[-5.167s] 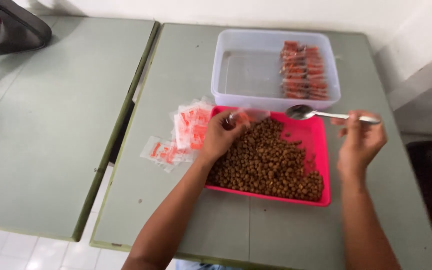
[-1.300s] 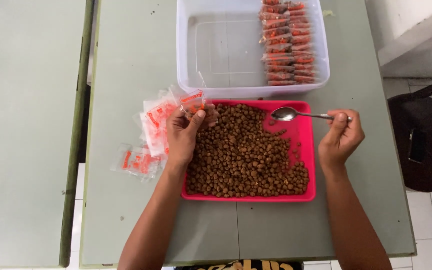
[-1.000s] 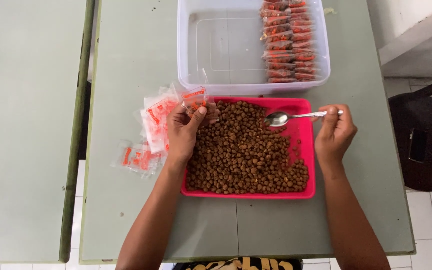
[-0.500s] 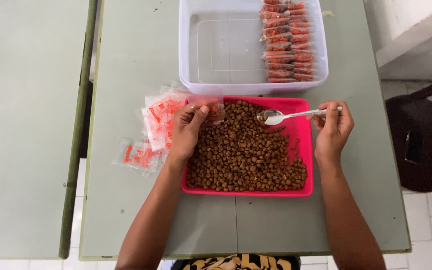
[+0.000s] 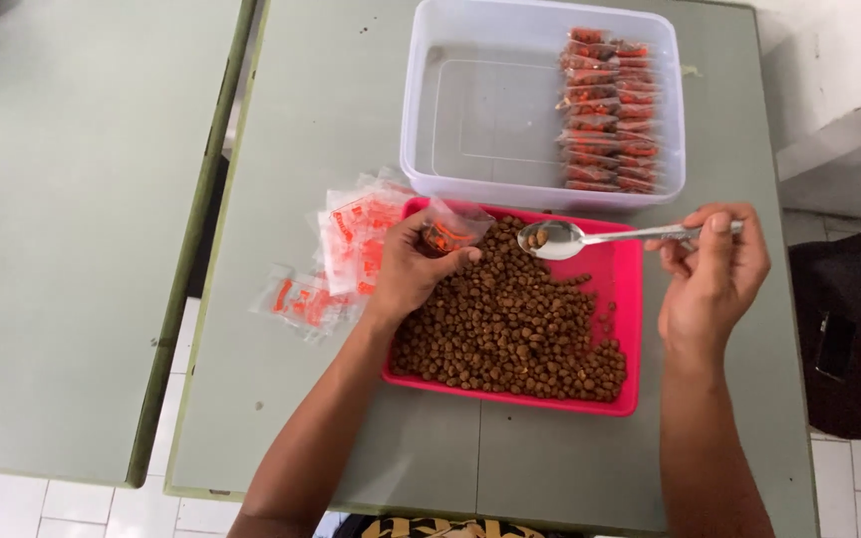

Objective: Packaging small food pellets into individual plastic bags using a spoon and placing them in a container.

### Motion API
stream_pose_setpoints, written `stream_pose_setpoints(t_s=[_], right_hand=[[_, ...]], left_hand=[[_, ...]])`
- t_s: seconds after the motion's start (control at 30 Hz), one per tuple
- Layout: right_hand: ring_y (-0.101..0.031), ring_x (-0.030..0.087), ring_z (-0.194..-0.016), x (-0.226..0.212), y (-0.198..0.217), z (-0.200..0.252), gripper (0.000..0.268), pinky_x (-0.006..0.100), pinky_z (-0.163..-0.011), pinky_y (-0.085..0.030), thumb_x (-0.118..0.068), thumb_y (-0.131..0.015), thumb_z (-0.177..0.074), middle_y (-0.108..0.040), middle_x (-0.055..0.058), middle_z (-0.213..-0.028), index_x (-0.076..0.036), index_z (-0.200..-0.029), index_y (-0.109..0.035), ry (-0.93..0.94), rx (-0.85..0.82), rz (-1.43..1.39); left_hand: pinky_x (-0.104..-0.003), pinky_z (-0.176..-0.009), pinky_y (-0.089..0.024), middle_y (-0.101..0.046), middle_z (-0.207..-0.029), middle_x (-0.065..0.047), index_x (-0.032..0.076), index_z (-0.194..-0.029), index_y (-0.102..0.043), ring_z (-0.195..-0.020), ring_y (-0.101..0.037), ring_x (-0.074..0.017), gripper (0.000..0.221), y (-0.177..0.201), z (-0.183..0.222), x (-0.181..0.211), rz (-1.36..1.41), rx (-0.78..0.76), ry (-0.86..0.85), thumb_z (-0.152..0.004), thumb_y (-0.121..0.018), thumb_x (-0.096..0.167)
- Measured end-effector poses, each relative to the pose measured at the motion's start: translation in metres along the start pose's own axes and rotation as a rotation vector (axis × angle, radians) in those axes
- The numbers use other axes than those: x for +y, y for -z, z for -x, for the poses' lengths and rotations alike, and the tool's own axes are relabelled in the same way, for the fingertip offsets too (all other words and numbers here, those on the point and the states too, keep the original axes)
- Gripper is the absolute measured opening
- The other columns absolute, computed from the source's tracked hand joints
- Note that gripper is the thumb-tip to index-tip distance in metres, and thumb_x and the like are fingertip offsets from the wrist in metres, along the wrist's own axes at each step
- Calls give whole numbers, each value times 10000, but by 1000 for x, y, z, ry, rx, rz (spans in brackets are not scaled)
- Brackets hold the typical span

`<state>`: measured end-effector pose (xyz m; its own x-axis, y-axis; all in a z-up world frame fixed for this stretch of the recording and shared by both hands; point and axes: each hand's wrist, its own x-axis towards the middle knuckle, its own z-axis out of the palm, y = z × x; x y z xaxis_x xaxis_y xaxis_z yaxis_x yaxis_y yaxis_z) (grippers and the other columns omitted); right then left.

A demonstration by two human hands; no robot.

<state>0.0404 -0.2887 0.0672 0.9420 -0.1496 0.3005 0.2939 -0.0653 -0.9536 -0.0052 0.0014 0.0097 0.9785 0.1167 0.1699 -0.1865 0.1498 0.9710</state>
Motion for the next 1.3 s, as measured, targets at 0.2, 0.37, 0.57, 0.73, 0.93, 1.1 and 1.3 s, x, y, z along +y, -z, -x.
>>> stream_pose_setpoints(t_s=[0.2, 0.37, 0.57, 0.73, 0.93, 1.1, 1.3], right_hand=[[-652, 206, -643, -31, -30, -8, 313, 205, -541, -374, -375, -512, -1148, -537, 51, -866, -93, -1011, -510, 32, -24, 2], [-728, 231, -740, -51, -46, -5, 353, 235, -638, -526, -396, -512, -1158, -585, 50, -993, -59, -1058, -542, 76, -131, 146], [-672, 318, -838, -67, -52, -2, 320, 402, -768, -534, -112, -490, -1141, -712, 191, -938, 105, -1047, -705, 745, -382, 427], [-739, 351, -816, -13, -12, -8, 391, 346, -687, -502, -255, -465, -1210, -668, 246, -978, 103, -1112, -587, 579, -45, 309], [-695, 268, -866, 27, 58, -22, 330, 308, -722, -476, -254, -500, -1273, -658, 211, -1002, 54, -1191, -583, 261, -10, 391], [-642, 170, -802, 64, 85, -19, 252, 305, -822, -500, -188, -479, -1258, -683, 114, -906, -32, -1140, -638, -8, -73, 544], [-621, 137, -743, 91, 81, -15, 217, 271, -703, -478, -219, -552, -1170, -689, 101, -871, -44, -1137, -676, -217, -142, 473]], left_hand=[[-163, -592, -355, -565, -811, 73, 138, -937, -666, -649, -446, -20, 216, -3, 2, 10, -43, -55, -49, -849, -864, 133], [-187, -629, -417, -602, -817, 58, 132, -924, -665, -681, -480, -41, 254, -4, 2, 4, -100, -44, -15, -813, -889, 87], [-240, -974, -517, -720, -1099, 26, 138, -1108, -702, -1019, -666, -107, 368, -3, 1, 9, -165, -92, 24, -798, -890, 203], [-302, -922, -637, -749, -1095, -67, 77, -1246, -668, -977, -742, -170, 418, 3, -4, 0, 94, -101, 38, -865, -826, 147], [-438, -892, -688, -758, -1102, -196, -3, -1202, -691, -976, -770, -299, 238, 5, -7, -10, 338, 15, 56, -991, -685, 109], [-438, -934, -669, -756, -1152, -178, 7, -1278, -671, -1052, -753, -291, 328, 4, -8, -7, 327, 133, 155, -1014, -630, 198], [-426, -872, -676, -746, -1136, -230, -40, -1224, -680, -1025, -759, -350, 387, 3, -8, -2, 398, 202, 176, -1058, -527, 275]])
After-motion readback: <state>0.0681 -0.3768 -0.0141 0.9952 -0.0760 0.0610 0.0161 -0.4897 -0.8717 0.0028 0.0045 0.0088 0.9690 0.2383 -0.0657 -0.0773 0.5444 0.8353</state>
